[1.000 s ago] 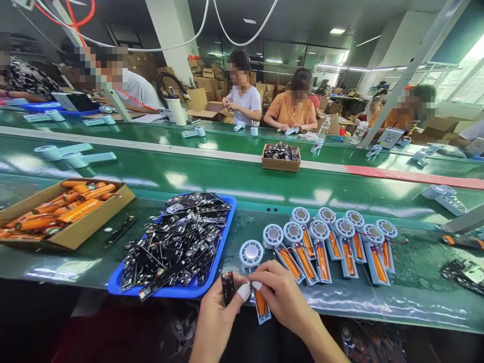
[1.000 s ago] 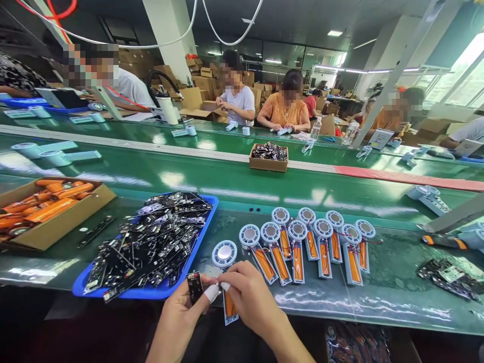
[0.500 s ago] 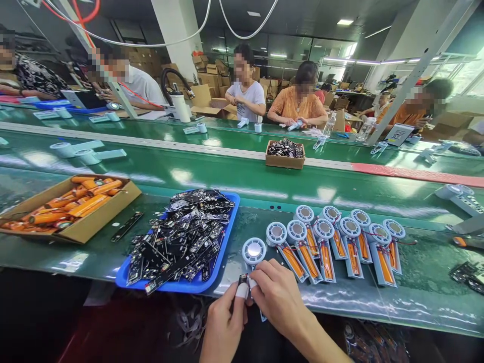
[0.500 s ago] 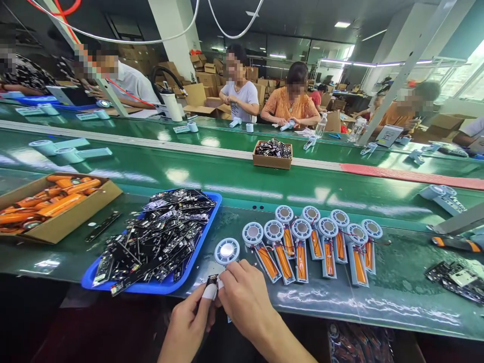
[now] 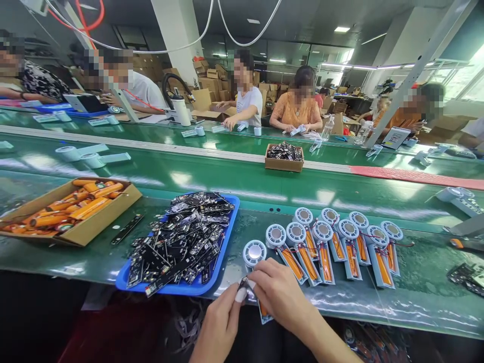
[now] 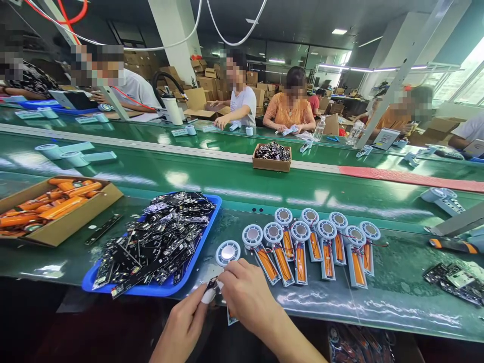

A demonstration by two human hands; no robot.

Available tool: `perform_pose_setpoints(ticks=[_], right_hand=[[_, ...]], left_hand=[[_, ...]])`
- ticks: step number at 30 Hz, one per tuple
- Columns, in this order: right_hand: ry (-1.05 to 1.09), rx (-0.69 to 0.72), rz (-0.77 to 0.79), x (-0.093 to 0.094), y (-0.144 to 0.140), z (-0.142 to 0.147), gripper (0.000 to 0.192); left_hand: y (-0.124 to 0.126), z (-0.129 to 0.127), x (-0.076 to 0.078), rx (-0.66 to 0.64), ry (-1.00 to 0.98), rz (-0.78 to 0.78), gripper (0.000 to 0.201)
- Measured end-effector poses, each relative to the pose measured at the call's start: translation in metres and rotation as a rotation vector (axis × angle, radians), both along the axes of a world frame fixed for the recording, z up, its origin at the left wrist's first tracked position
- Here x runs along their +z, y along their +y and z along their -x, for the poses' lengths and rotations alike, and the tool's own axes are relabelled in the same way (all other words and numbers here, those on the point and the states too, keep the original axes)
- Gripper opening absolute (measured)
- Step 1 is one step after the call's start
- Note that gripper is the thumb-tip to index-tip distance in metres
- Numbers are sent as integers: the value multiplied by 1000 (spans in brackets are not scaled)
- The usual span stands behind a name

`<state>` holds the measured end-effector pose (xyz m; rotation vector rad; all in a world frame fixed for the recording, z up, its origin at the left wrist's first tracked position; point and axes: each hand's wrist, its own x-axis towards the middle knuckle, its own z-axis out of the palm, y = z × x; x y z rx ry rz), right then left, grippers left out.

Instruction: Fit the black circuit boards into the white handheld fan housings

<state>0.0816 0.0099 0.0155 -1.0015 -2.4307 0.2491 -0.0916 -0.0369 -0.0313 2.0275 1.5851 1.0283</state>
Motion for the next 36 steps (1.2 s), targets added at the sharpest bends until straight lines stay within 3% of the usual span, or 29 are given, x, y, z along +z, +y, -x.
perform_pose_setpoints(ticks=[4,9,13,15,18,21,25,27,32,34,36], right_hand=[[86,-7,94,-1,2,-7,20],[121,110,155,-4,8,-8,23],[129,56,143,-2,4,-7,24],[178,-8,172,0,-2,-11,24],[294,-223,220,2,-13,-22,28],[192,-341,294,1,-22,-31,41],[74,-277,384,4,-21,-32,45],[184,-220,453,8,-14,-32,38],[641,-29,923,11,2,-33,28],[693,32,940,11,4,-30,26],[649,45,816,12,5,-26,19]], left_hand=[[4,7,10,-66,-71,53,32],[7,11,19,-140,-72,121,30],[8,10,18,-143,-101,122,31],[6,10,11,-96,-122,114,31],[0,10,-5,56,-139,121,36],[-9,7,-14,177,-184,172,44],[-15,-1,-6,232,-282,233,49],[-13,-1,1,211,-260,218,47],[-6,8,4,39,-54,108,51],[-5,9,2,9,32,88,54],[-6,8,1,13,84,43,57]])
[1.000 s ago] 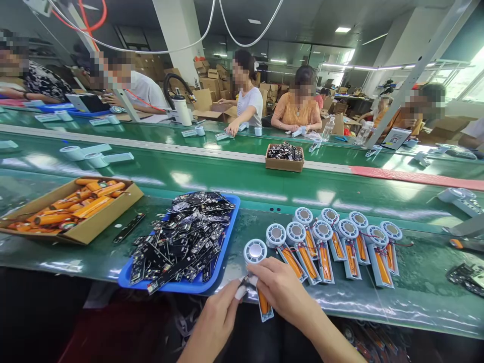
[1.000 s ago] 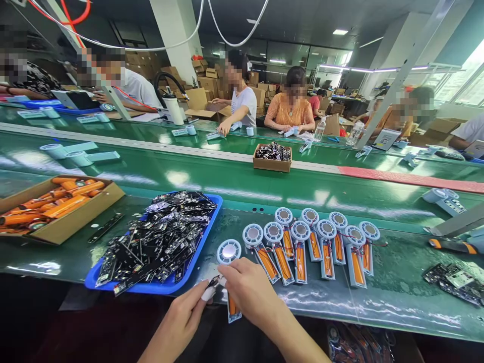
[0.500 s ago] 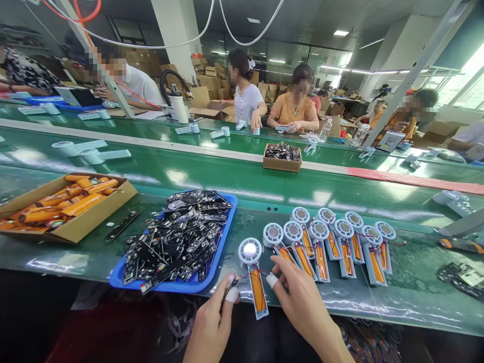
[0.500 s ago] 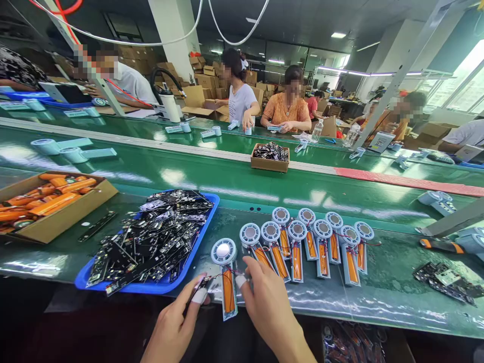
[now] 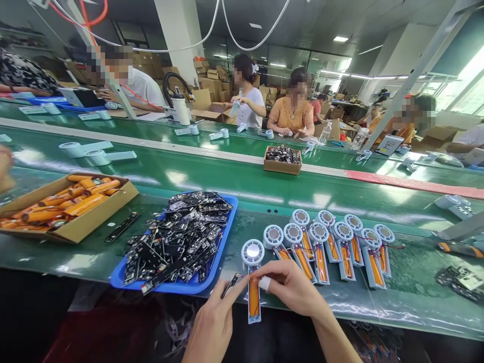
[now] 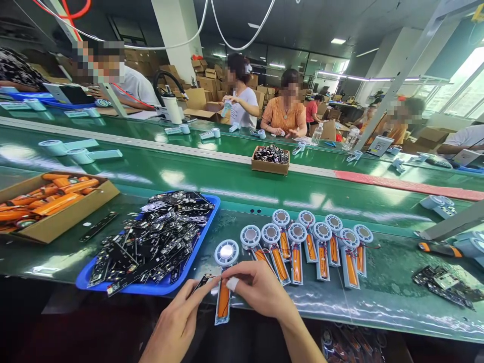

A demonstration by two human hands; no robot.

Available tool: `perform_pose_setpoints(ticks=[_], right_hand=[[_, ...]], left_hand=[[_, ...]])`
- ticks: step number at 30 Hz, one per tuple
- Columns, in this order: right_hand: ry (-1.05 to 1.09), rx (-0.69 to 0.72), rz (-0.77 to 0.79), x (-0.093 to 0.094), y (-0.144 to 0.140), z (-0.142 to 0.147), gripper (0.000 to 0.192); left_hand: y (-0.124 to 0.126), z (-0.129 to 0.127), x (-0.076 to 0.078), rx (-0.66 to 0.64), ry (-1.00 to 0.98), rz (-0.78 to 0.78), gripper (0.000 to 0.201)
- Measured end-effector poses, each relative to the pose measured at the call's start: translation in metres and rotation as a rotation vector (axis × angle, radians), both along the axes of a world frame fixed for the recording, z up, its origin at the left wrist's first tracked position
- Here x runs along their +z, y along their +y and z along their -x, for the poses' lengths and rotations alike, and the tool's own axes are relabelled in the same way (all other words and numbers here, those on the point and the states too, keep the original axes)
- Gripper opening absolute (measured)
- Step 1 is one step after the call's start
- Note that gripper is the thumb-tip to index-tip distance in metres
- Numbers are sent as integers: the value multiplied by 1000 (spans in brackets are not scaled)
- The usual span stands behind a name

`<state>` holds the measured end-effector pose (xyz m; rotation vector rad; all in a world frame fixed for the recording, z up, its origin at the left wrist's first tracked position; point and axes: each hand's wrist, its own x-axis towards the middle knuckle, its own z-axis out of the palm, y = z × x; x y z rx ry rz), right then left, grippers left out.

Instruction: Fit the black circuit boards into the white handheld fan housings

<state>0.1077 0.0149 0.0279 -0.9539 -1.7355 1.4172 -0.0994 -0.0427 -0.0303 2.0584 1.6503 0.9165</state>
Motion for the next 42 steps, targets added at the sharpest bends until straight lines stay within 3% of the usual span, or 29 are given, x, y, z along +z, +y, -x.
perform_pose_setpoints(ticks=[4,11,16,22,26,35,42], right_hand=[[-112,-71,-342,3,1,13,18],[-137,-103,-481,-9,-2,28,21],[-357,-94,-729,-16,-7,25,30],[-252,-56,-596,-17,-5,25,24],[-172,-127,-559,-20,-4,29,21],[-215,-86,-649,-23,-5,28,26],[-94,-141,-409,-19,-5,31,17]], left_hand=[[-2,-8,8,-21,-62,-38,53],[-3,-19,27,177,-451,170,36],[4,-19,34,157,-542,224,41],[5,-23,21,183,-644,304,43],[3,-24,11,196,-682,307,43],[8,-18,37,138,-461,127,32],[8,-22,27,176,-424,37,26]])
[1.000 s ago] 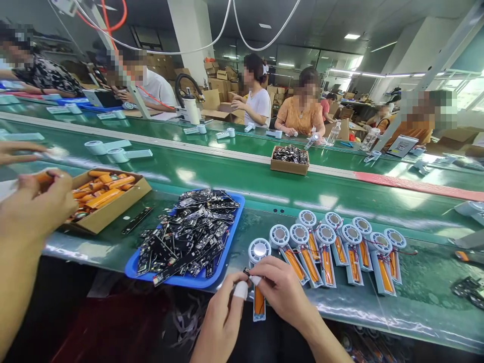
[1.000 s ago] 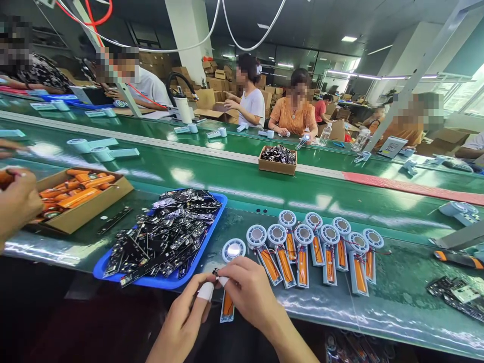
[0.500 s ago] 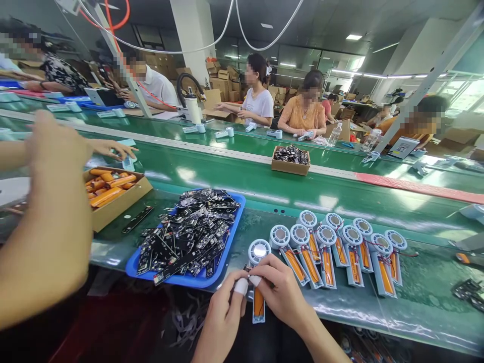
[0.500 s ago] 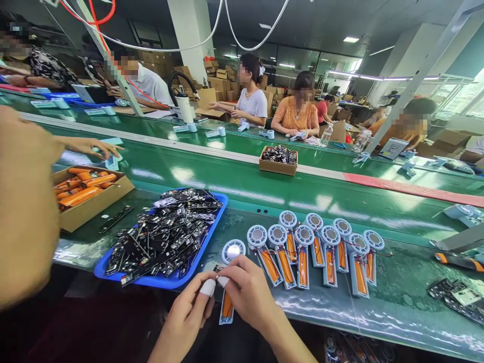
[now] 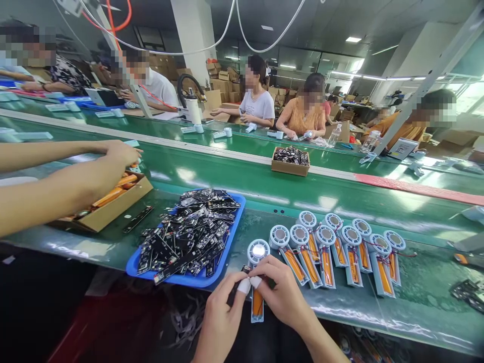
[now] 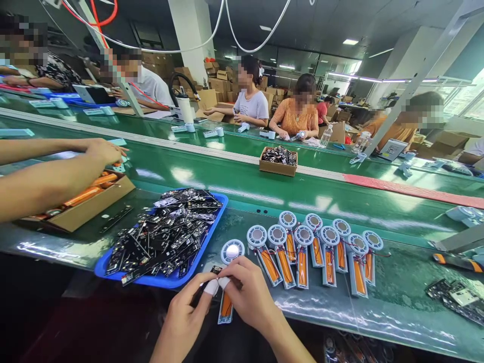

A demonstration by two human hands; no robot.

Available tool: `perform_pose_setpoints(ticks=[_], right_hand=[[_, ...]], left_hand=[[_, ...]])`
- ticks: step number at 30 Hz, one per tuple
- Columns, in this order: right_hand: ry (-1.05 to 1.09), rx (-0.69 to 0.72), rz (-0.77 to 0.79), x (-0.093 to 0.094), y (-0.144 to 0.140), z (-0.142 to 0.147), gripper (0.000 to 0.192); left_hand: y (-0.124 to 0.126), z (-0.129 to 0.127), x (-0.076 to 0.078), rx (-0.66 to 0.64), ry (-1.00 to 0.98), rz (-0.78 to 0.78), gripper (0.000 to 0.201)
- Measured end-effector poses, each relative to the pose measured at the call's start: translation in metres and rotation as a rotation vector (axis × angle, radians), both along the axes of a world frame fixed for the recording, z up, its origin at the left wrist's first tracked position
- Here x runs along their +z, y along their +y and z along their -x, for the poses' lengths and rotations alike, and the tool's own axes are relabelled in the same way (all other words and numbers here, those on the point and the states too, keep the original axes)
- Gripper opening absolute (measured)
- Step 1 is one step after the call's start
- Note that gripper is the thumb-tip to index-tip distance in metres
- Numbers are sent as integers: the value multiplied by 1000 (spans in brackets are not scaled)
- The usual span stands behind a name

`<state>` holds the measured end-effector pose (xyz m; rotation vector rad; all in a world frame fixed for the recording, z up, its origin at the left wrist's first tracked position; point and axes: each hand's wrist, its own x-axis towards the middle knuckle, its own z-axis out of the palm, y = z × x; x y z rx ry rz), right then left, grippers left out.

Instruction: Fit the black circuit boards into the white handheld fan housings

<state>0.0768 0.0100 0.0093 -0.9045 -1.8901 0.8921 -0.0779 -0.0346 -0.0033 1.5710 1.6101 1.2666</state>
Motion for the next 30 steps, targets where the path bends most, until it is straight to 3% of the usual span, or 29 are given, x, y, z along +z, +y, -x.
perform_pose_setpoints(ticks=[3,6,14,22,26,30], right_hand=[[27,-52,39,2,0,2,15],[-17,-106,-21,3,0,4,17],[-224,-176,-314,-4,-4,8,24],[-114,29,63,12,6,-1,24],[-70,40,132,18,6,-1,21],[-94,-20,130,15,5,4,20]], left_hand=[[-3,-2,-7,34,-115,69,30],[-6,-1,-12,58,-208,111,38],[-9,6,-18,58,-16,-75,32],[1,20,1,-121,-200,75,30],[7,28,2,-220,-208,74,28],[9,30,-2,-222,-158,63,28]])
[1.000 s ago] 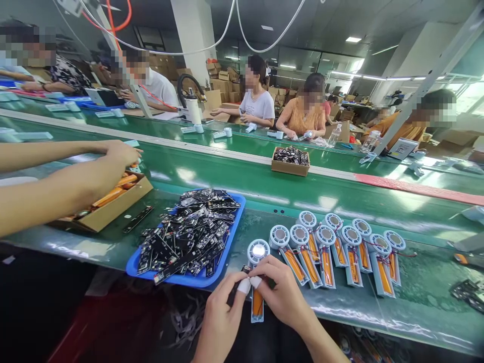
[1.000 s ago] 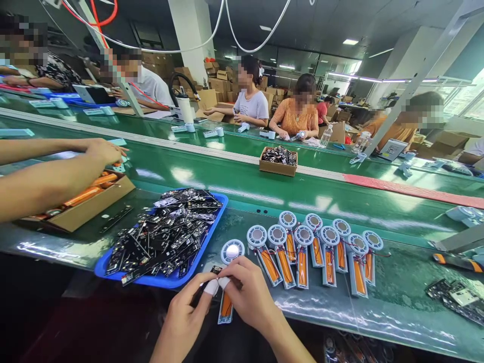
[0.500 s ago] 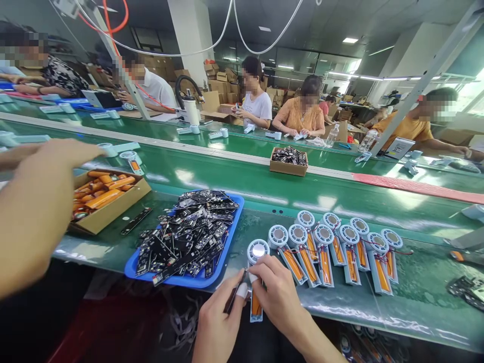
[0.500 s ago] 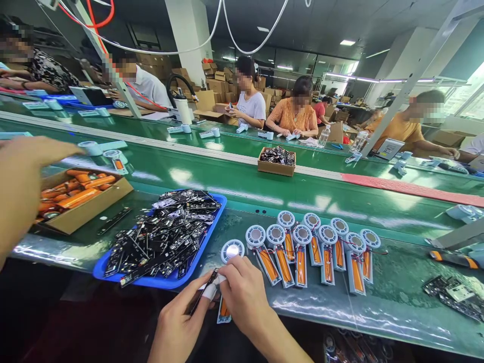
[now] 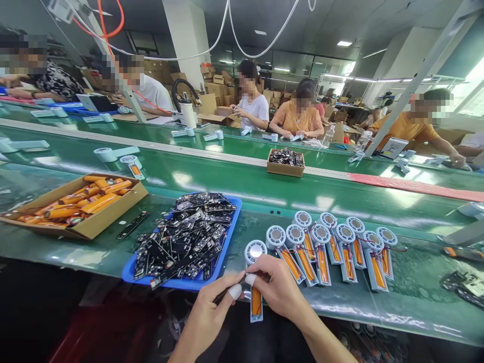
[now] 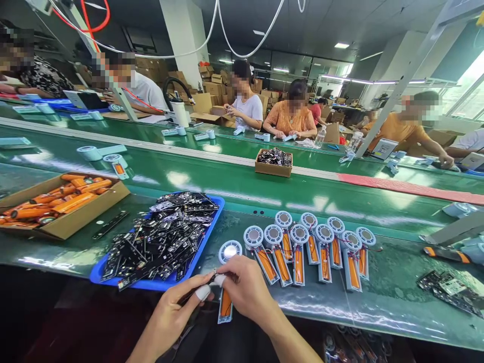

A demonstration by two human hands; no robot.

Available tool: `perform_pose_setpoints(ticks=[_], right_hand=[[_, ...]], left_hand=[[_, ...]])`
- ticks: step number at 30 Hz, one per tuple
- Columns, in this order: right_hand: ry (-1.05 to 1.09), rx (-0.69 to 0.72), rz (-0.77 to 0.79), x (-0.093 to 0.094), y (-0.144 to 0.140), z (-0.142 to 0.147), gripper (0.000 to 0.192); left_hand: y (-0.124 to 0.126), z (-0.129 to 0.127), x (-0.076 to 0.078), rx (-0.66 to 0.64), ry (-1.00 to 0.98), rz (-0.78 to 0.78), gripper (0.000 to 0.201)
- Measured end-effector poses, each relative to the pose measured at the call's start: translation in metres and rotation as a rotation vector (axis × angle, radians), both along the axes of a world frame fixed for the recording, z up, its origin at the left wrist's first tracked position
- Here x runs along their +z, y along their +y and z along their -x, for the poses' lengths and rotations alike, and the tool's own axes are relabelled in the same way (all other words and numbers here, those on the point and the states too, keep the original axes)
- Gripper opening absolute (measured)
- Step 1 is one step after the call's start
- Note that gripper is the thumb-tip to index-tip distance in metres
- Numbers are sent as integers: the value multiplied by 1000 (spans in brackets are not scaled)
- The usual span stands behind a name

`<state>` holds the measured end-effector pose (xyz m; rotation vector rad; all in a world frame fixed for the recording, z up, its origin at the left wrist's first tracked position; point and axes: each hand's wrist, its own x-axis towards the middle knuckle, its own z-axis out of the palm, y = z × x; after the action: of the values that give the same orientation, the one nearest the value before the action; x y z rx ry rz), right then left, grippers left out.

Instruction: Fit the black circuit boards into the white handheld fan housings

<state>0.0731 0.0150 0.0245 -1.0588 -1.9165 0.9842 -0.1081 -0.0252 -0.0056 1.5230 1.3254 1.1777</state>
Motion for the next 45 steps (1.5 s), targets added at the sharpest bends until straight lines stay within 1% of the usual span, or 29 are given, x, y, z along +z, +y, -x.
perform_pose_setpoints(ticks=[4,7,9,10,12,13,15,17,19,21,23,24,26,28,30,33,35,37,40,42,45], right_hand=[[-13,17,-45,-7,-1,-3,20],[35,5,-71,-10,-4,-14,31],[70,-29,-83,-11,-7,-20,26],[88,-40,-90,-12,-8,-22,22],[130,-37,-92,-13,-8,-22,19],[160,-40,-71,-13,-8,-20,18],[244,-67,43,-16,-5,-14,16],[350,-111,222,-19,-2,-9,18],[446,-140,372,-22,1,-5,23],[493,-151,440,-23,3,-3,25],[492,-147,447,-22,3,-2,21],[478,-144,419,-22,2,-2,19],[418,-137,308,-21,-1,-1,15],[300,-154,144,-21,-4,0,14],[145,-181,-50,-22,-6,1,17],[-66,-200,-348,-26,-6,0,26],[-160,-213,-463,-27,-5,-1,31],[-195,-213,-479,-25,-4,-2,33],[-196,-147,-403,-15,-6,-1,31],[-233,-101,-358,-9,-7,1,28],[-346,-113,-384,-5,-10,4,27]], left_hand=[[-1,2,0,18,109,-28,29],[-5,2,1,89,154,-5,36],[-8,1,0,105,147,30,40],[-9,0,0,90,138,44,42],[-10,-3,-1,41,128,50,41],[-10,-5,-2,26,144,34,40],[-9,-9,-2,24,244,-60,38],[-8,-12,-2,32,429,-184,42],[-9,-13,-2,29,649,-257,51],[-11,-12,-1,29,826,-276,59],[-12,-10,-1,23,892,-288,62],[-13,-9,-1,18,872,-295,60],[-12,-8,0,44,763,-294,52],[-11,-9,1,112,627,-248,43],[-10,-10,1,180,511,-160,38],[-9,-13,0,217,389,-65,32],[-9,-15,-1,234,351,-65,28],[-9,-17,-2,241,333,-78,26],[-9,-20,0,250,316,-110,28],[-10,-22,1,259,309,-133,29],[-11,-25,2,273,324,-187,30]])
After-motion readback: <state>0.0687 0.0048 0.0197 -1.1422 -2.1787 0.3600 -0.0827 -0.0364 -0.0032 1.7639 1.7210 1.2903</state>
